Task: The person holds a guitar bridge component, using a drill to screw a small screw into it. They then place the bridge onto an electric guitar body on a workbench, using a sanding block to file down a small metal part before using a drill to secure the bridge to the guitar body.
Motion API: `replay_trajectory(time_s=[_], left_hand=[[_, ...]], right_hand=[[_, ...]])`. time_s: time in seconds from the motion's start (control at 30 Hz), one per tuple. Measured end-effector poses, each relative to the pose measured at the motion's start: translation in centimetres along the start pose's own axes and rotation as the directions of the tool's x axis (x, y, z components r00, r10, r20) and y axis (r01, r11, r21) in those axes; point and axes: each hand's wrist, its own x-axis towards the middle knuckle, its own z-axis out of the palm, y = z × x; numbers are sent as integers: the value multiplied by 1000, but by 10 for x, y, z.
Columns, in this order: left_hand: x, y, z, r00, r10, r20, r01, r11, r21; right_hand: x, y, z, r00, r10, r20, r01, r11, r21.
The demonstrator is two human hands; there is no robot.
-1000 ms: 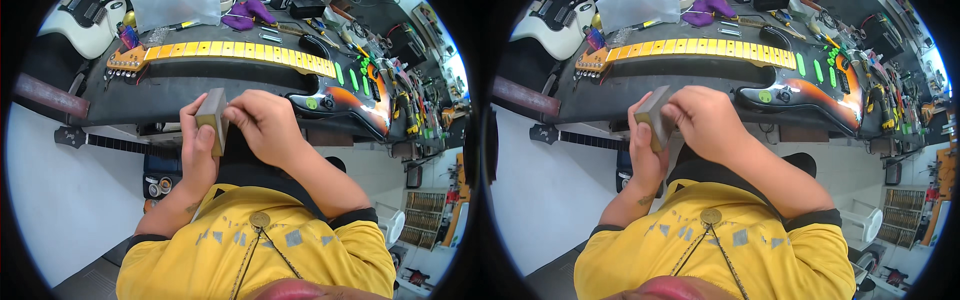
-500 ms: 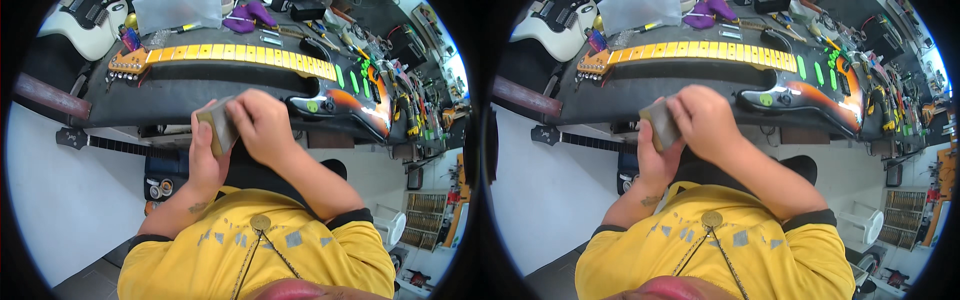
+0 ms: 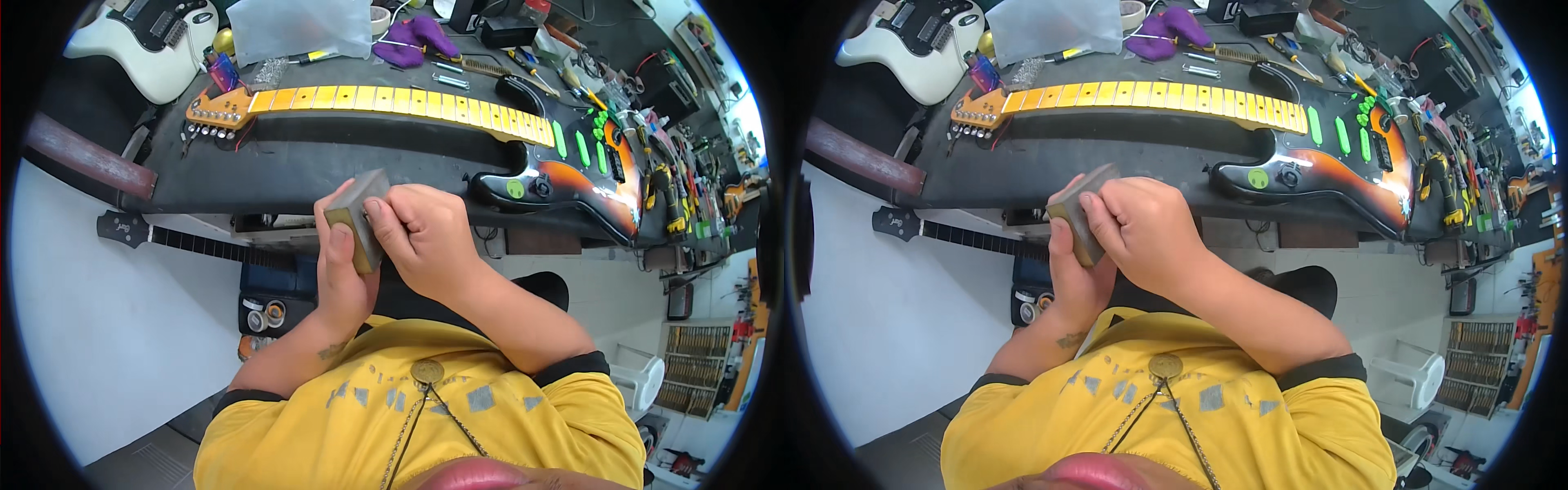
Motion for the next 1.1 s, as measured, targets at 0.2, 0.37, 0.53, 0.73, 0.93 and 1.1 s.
replay_trajectory(time_s=[0.2, 0.37, 0.53, 0.73, 0.93, 1.1], left_hand=[[3, -2, -4, 999, -17, -45, 17, 1000, 0], [3, 0, -3, 998, -10, -62, 10, 1000, -2], [6, 8, -7, 998, -1, -61, 3, 1000, 25], [15, 24, -9, 989, 146, -4, -145, 989, 39], [17, 30, -8, 987, 160, -35, -160, 987, 7], [16, 31, 1, 991, 135, -16, -134, 991, 25]], right_hand=[[-9, -7, 5, 999, -9, 40, 6, 997, 73], [4, 11, 14, 999, 46, -28, -46, 999, 1], [-4, 20, 16, 988, -152, -10, 153, 988, 6], [-18, 17, -1, 966, -68, 249, 29, 987, 155], [-23, 22, -7, 942, 97, 323, -328, 483, 812], [-25, 21, -5, 955, 138, 262, -296, 408, 864]])
